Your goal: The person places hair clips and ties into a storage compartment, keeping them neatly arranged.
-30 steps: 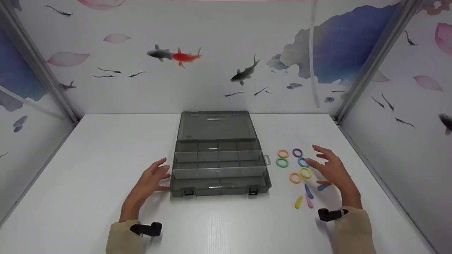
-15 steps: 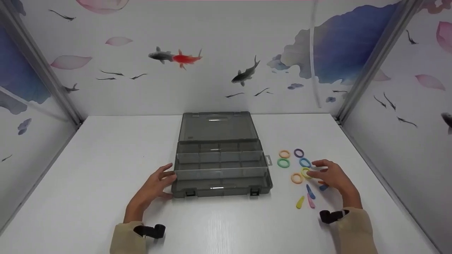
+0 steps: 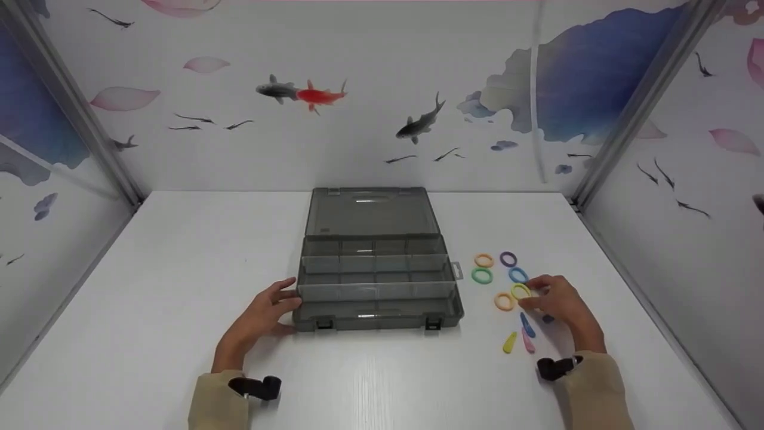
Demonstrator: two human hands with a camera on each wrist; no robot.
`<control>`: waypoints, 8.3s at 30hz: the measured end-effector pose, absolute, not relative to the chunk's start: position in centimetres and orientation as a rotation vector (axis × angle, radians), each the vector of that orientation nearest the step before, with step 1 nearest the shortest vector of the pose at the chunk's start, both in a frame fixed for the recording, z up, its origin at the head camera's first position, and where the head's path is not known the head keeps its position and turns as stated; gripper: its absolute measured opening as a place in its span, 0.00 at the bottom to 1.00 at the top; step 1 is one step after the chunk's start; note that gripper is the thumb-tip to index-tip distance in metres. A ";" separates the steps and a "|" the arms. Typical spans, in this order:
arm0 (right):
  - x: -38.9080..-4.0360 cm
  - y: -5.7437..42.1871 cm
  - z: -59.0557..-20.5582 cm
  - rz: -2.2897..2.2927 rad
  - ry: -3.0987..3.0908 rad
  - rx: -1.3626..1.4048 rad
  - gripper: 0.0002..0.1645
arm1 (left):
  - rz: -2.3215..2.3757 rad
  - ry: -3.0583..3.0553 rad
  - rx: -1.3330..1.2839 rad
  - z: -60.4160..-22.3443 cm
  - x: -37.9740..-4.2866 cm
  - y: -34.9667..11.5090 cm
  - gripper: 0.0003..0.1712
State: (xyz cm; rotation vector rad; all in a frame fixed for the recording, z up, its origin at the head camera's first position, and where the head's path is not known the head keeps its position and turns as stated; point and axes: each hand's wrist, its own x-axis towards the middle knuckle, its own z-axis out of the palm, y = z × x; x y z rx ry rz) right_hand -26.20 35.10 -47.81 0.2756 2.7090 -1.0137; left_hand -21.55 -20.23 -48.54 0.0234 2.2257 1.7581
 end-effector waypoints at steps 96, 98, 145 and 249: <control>-36.3 6.1 -39.7 -1.136 2.826 -0.533 0.19 | 1.813 2.210 0.038 -49.5 -21.9 -20.3 0.34; -36.3 5.2 -40.0 -1.131 2.821 -0.541 0.18 | 1.811 2.222 0.036 -49.6 -21.9 -20.3 0.34; -34.4 1.9 -39.4 -0.925 2.732 -0.831 0.29 | 1.820 2.248 -0.014 -49.9 -21.6 -20.3 0.33; -27.5 31.4 -45.3 -1.003 2.943 -0.341 0.15 | 1.849 2.204 0.016 -49.8 -21.8 -20.9 0.37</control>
